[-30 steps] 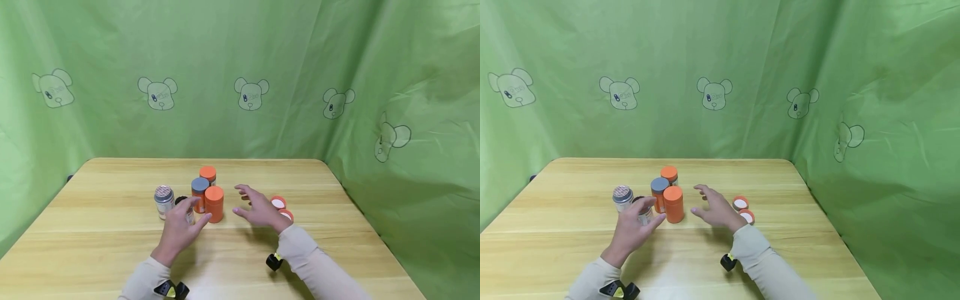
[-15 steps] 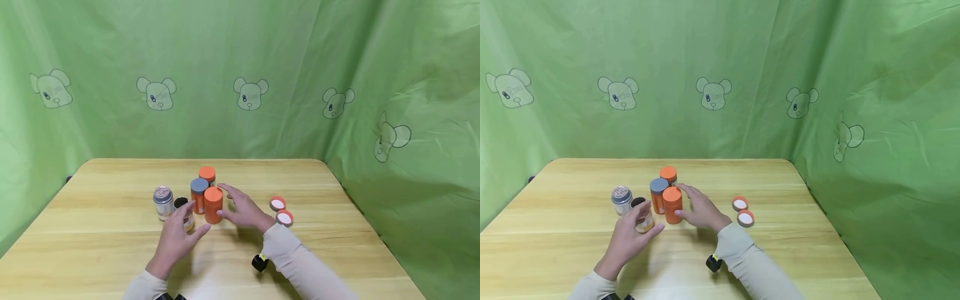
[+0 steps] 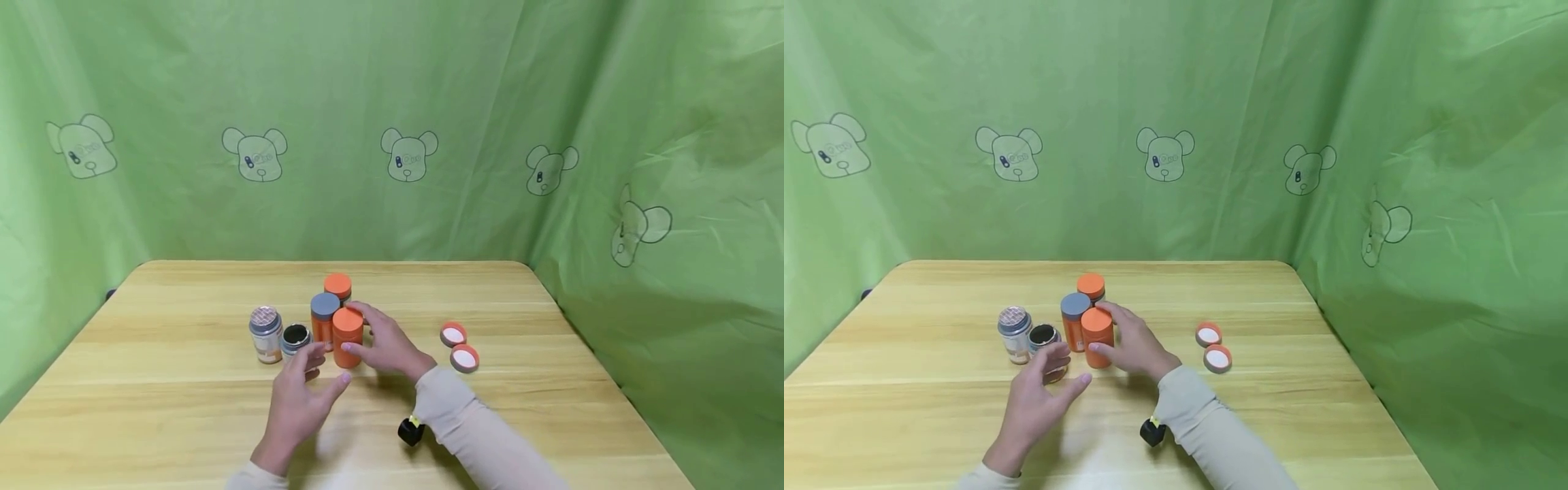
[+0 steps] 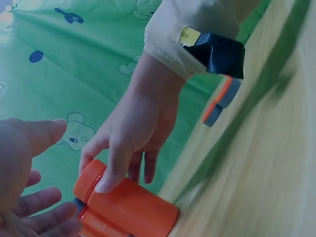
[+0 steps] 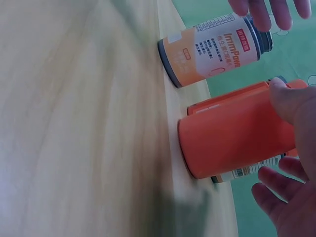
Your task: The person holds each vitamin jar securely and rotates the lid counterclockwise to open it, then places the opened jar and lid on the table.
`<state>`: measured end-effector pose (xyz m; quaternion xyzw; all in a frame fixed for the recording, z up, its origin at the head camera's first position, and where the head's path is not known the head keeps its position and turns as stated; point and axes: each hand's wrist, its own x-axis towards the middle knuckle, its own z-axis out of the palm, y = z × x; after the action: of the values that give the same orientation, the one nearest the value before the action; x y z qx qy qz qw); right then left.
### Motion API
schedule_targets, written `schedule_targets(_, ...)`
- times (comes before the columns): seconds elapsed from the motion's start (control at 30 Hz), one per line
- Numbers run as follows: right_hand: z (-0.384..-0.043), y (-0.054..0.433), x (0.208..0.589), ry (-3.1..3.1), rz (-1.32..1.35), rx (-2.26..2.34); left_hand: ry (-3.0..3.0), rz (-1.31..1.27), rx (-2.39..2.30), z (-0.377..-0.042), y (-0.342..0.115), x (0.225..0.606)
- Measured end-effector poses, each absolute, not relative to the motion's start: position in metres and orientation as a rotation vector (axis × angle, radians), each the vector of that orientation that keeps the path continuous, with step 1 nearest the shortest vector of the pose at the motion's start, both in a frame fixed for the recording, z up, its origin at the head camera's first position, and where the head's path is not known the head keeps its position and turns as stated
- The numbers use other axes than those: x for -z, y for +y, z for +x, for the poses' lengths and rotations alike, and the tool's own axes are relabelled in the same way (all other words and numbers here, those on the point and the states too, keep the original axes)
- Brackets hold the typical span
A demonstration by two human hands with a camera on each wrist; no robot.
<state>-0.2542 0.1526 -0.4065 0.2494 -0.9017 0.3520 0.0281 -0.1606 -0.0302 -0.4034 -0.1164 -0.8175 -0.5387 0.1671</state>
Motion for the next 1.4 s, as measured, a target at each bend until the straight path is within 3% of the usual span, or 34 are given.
schedule_targets(0.53,-0.249,0.157,0.406,-2.711,0.721,-1.217,-2.391,-0.356,1.537,-0.161,-0.025,0.425)
schedule_targets(1.4,-0.209,0.175,0.392,-2.707,0.654,-0.928,-2.594,-0.440,1.138,-0.159,-0.010,0.430)
